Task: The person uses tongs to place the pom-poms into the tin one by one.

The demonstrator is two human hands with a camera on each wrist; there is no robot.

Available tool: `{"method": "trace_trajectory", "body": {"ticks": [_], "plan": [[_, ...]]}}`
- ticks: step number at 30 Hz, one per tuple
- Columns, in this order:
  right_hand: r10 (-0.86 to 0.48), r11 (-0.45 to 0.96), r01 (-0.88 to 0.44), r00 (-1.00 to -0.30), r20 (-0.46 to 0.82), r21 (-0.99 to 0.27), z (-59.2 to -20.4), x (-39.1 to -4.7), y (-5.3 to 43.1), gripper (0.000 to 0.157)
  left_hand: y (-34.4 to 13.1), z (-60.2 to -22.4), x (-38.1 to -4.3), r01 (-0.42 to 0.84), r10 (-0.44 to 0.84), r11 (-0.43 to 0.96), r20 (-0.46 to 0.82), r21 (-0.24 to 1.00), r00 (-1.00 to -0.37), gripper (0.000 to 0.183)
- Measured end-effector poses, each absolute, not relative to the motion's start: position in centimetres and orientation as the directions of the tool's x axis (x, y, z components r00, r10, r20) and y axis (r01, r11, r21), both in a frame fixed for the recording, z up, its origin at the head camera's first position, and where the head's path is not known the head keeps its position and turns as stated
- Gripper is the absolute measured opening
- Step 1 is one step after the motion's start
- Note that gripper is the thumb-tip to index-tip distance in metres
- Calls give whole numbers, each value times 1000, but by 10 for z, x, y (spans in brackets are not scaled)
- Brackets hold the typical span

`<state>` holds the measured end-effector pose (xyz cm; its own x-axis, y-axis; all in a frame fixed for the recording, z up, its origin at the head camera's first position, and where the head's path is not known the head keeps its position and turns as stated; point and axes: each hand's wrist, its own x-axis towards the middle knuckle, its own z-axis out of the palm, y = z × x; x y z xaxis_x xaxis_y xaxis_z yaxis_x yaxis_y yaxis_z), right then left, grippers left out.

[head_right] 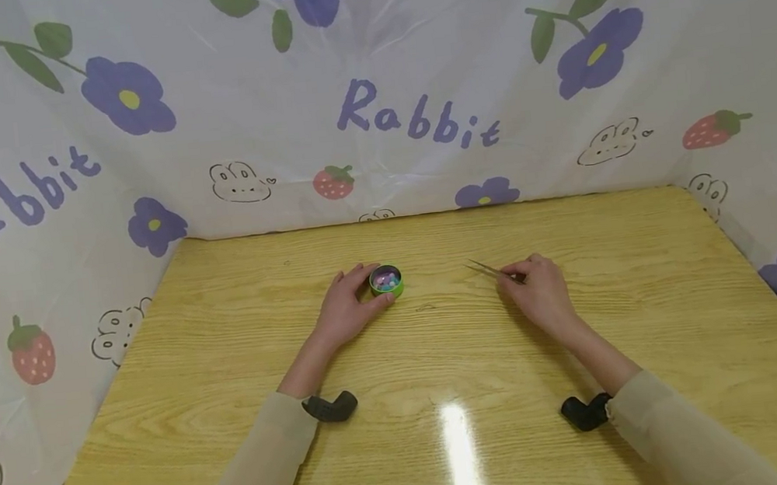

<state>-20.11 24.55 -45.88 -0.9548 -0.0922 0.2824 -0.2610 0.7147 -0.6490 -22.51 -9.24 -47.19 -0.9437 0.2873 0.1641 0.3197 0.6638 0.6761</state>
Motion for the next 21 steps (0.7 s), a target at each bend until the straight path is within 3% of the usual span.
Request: {"method": "trace_trajectory", "body": {"ticks": [21], "plan": [[-100,759,-207,-974,204,-617,-461,-189,256,22,-92,-474,-227,318,286,664,164,676,-944,65]]}}
